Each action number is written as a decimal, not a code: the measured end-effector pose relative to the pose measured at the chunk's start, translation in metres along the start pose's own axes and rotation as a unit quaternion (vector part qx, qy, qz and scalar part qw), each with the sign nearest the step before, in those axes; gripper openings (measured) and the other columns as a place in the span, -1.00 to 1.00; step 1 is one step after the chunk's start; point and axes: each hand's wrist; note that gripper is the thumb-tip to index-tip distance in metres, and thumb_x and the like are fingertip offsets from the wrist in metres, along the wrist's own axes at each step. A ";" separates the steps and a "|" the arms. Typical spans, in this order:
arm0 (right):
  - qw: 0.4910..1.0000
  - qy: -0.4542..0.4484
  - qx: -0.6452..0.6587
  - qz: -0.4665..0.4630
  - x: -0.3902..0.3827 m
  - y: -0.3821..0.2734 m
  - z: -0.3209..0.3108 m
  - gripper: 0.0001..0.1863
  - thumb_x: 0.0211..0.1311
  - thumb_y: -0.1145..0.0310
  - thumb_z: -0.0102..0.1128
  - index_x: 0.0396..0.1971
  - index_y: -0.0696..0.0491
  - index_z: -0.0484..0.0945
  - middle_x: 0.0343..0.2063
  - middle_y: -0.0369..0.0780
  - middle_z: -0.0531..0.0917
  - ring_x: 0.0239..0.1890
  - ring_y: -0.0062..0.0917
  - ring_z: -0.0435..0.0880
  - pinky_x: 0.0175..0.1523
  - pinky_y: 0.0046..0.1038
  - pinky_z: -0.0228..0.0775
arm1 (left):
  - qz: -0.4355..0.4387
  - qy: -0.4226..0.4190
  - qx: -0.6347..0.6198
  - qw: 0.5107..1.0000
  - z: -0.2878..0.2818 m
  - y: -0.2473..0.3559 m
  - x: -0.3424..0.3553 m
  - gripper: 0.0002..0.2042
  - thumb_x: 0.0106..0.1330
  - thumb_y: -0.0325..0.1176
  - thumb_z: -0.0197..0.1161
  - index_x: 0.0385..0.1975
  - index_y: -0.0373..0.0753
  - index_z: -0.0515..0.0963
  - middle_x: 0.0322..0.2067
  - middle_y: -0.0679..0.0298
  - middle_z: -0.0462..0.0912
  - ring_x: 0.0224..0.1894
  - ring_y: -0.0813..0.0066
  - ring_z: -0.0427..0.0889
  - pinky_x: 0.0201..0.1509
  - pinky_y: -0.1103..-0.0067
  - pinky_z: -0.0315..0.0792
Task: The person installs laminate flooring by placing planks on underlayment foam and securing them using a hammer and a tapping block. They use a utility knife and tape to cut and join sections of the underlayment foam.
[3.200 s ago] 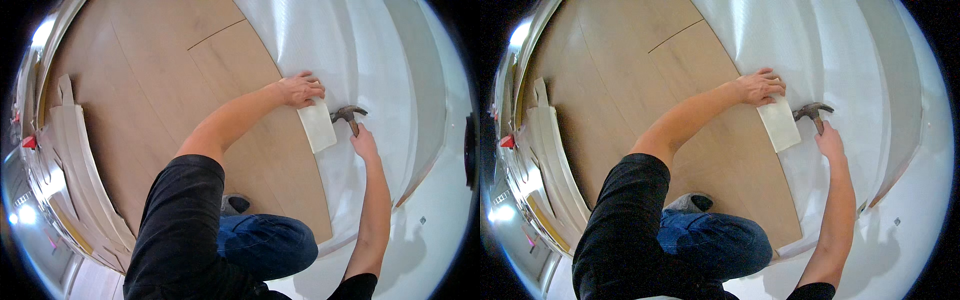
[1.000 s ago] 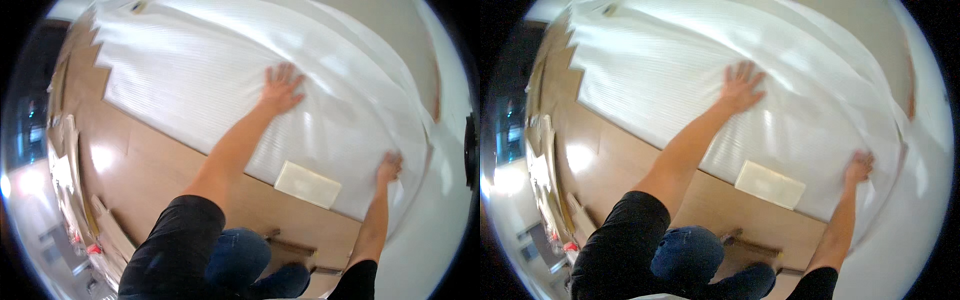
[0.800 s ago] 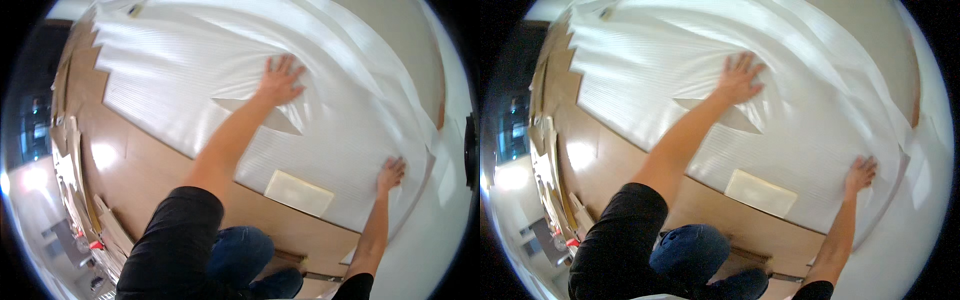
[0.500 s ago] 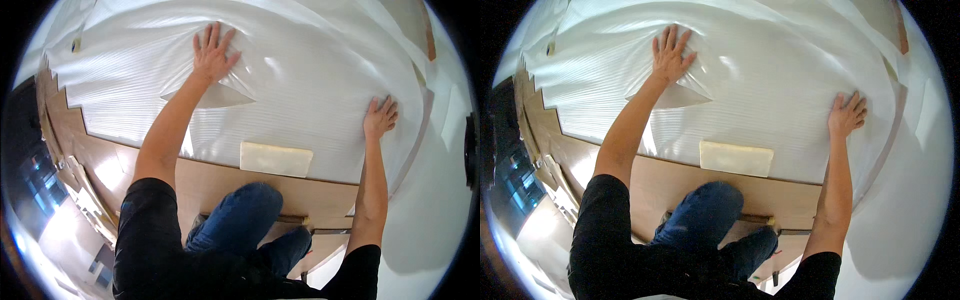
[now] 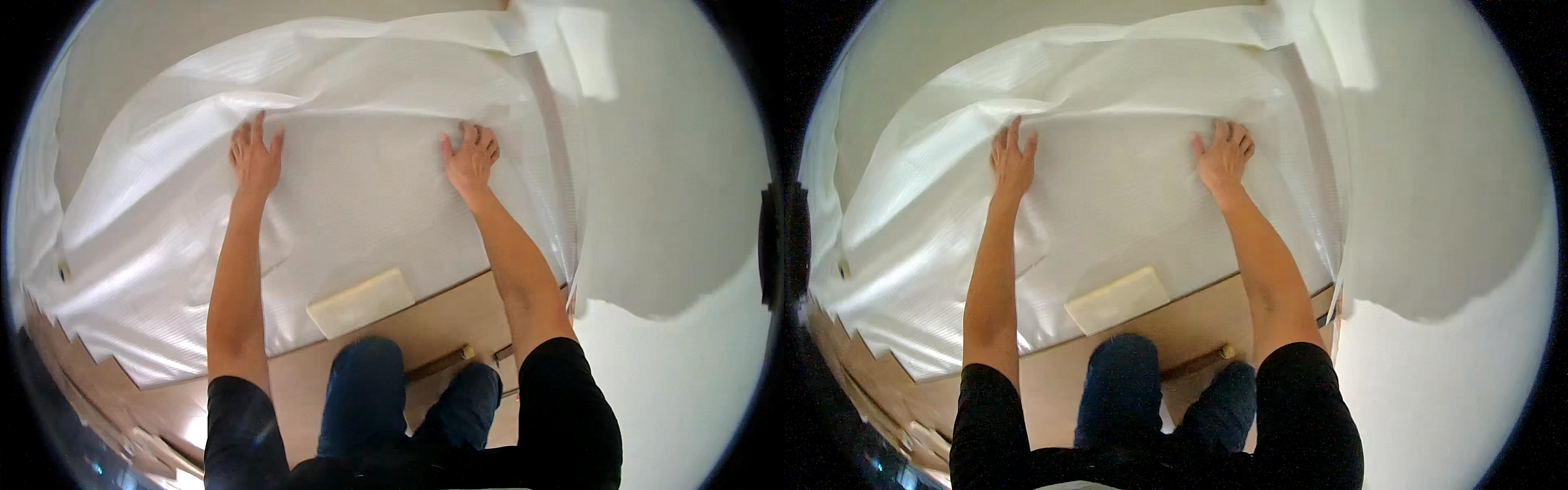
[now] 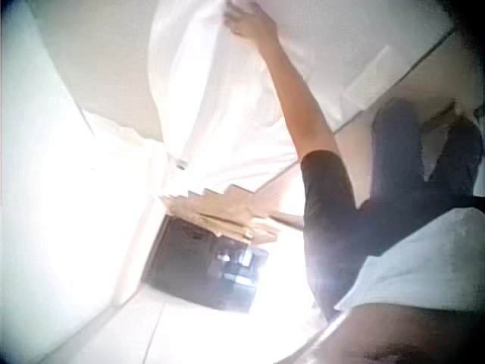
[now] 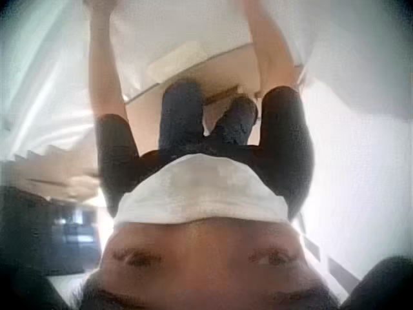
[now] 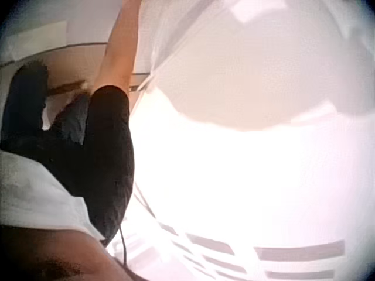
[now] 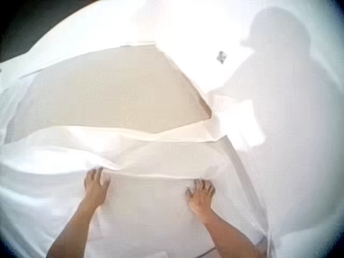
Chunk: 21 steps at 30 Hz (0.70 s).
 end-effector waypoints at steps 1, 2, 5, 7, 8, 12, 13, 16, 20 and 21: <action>1.000 0.000 0.015 0.021 0.011 0.010 -0.004 -0.30 0.38 -0.07 0.22 0.31 0.12 0.36 0.35 0.03 0.29 0.45 0.02 0.13 0.52 0.15 -0.16 | -0.041 0.006 0.026 0.999 0.013 0.017 0.026 -0.37 0.54 0.15 0.01 0.48 -0.07 0.28 0.53 0.03 0.10 0.59 -0.07 -0.07 0.60 -0.01 -0.19; 0.999 0.001 0.036 0.031 0.034 0.018 -0.004 -0.32 0.38 -0.06 0.24 0.27 0.14 0.38 0.30 0.02 0.33 0.41 0.01 0.17 0.50 0.14 -0.11 | -0.091 0.021 0.055 0.994 0.024 0.040 0.051 -0.37 0.55 0.15 -0.02 0.49 -0.08 0.27 0.53 0.04 0.11 0.59 -0.05 -0.06 0.60 0.01 -0.19; 0.990 0.086 0.089 0.070 0.134 0.035 -0.022 -0.29 0.43 -0.13 0.16 0.26 0.20 0.40 0.33 0.03 0.32 0.40 -0.01 0.22 0.50 0.09 -0.09 | -0.047 0.085 0.156 0.983 0.068 0.073 0.081 -0.36 0.55 0.15 -0.03 0.49 -0.09 0.26 0.53 0.07 0.14 0.60 -0.02 -0.05 0.61 0.05 -0.19; 0.996 0.064 -0.048 0.039 0.189 0.048 -0.005 -0.17 0.45 -0.23 0.02 0.38 0.22 0.33 0.45 0.07 0.22 0.48 0.04 0.15 0.55 0.10 -0.17 | 0.013 0.107 0.182 0.977 0.087 0.069 0.081 -0.37 0.55 0.15 -0.05 0.49 -0.07 0.26 0.54 0.10 0.11 0.61 0.01 -0.07 0.63 0.08 -0.21; 0.998 -0.012 -0.051 0.043 0.217 0.043 0.000 -0.09 0.45 -0.28 -0.05 0.47 0.21 0.22 0.52 0.08 0.14 0.53 0.08 0.07 0.58 0.13 -0.22 | 0.016 0.105 0.177 0.978 0.078 0.065 0.080 -0.38 0.55 0.16 -0.08 0.48 -0.05 0.26 0.55 0.12 0.08 0.61 0.04 -0.10 0.64 0.10 -0.24; 0.990 -0.124 0.035 0.058 0.298 0.045 0.038 -0.09 0.39 -0.26 0.07 0.44 0.22 0.26 0.46 0.08 0.27 0.54 0.05 0.08 0.54 0.07 -0.08 | 0.017 0.089 0.176 0.980 0.074 0.069 0.081 -0.40 0.56 0.17 -0.11 0.49 0.04 0.27 0.58 0.23 0.03 0.62 0.07 -0.12 0.65 0.12 -0.25; 0.995 0.026 0.100 0.011 0.294 0.027 0.039 -0.04 0.33 -0.25 0.15 0.47 0.19 0.19 0.46 0.08 0.25 0.52 0.07 0.09 0.53 0.15 -0.12 | 0.022 0.099 0.180 0.978 0.073 0.064 0.084 -0.42 0.56 0.16 -0.09 0.49 0.09 0.26 0.58 0.25 0.06 0.62 0.07 -0.08 0.65 0.12 -0.22; 0.991 0.115 0.032 0.055 0.325 0.018 0.059 0.01 0.29 -0.27 0.20 0.51 0.12 0.11 0.46 0.10 0.22 0.51 0.09 0.10 0.51 0.24 -0.16 | 0.030 0.108 0.135 0.985 0.076 0.060 0.085 -0.43 0.51 0.08 0.06 0.46 0.04 0.33 0.56 0.17 0.11 0.60 -0.04 -0.04 0.62 0.06 -0.18; 0.978 0.172 0.086 0.077 0.328 0.019 0.049 -0.02 0.21 -0.30 0.27 0.44 0.09 0.26 0.39 0.13 0.34 0.46 0.11 0.19 0.45 0.32 -0.11 | 0.054 0.128 0.113 0.984 0.073 0.068 0.089 -0.46 0.49 0.05 0.10 0.42 0.07 0.37 0.53 0.17 0.18 0.59 -0.04 0.00 0.62 0.05 -0.16; 0.980 0.169 0.081 0.074 0.326 0.021 0.036 -0.08 0.16 -0.30 0.34 0.29 0.14 0.44 0.25 0.11 0.50 0.35 0.07 0.37 0.39 0.20 0.11 | 0.033 0.117 0.131 0.984 0.072 0.071 0.089 -0.47 0.52 0.06 0.04 0.42 0.05 0.39 0.55 0.21 0.15 0.59 -0.01 0.00 0.64 0.10 -0.16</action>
Point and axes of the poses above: each hand's wrist, its own x-axis towards the middle knuckle, its own z-axis out of the palm, y = z × x
